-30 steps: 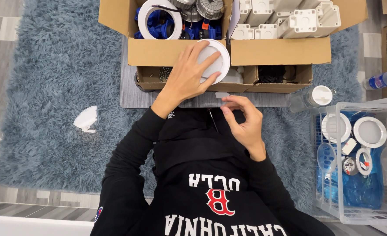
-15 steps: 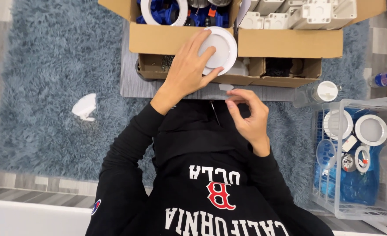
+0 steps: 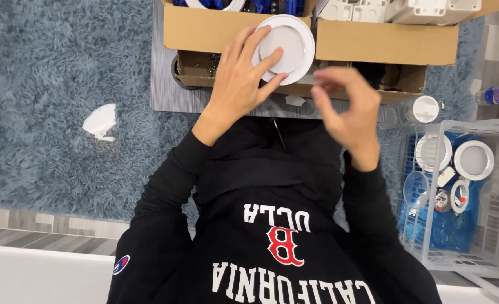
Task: Assembling recessed LED light fixtures by snapping together the outer ring, diffuser, and light engine.
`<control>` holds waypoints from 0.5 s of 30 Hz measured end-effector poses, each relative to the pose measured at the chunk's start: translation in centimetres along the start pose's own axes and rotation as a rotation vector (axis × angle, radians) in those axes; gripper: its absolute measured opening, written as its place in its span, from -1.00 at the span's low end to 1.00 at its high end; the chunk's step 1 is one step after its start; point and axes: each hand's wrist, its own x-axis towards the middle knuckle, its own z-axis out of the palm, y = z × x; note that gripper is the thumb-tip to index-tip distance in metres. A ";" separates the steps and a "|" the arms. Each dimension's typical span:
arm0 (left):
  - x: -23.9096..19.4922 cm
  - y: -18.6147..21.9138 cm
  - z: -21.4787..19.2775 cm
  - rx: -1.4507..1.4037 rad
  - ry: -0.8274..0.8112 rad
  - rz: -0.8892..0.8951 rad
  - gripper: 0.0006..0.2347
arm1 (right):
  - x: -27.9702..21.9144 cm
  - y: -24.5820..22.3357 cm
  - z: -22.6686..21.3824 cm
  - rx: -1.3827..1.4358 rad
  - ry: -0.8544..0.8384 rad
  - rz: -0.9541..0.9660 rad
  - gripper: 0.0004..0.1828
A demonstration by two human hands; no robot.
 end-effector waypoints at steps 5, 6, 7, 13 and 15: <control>-0.3 -0.2 -0.4 0.067 -0.009 0.000 -0.70 | 3.9 -0.1 -0.8 -0.092 -0.035 -0.192 -0.70; -0.3 -0.2 -0.5 0.067 -0.009 -0.003 -0.70 | 4.8 -0.1 -0.6 -0.092 -0.037 -0.192 -0.70; -0.2 -0.2 -0.6 0.060 -0.008 -0.002 -0.69 | 5.7 0.0 -0.4 -0.097 -0.073 -0.246 -0.70; -0.1 -0.1 -0.9 -0.001 0.074 -0.039 -0.68 | 8.9 1.4 1.6 -0.175 -0.149 -0.374 -0.76; -0.5 -0.3 -0.7 -0.006 0.097 -0.051 -0.69 | 9.2 1.9 2.2 -0.188 -0.167 -0.382 -0.79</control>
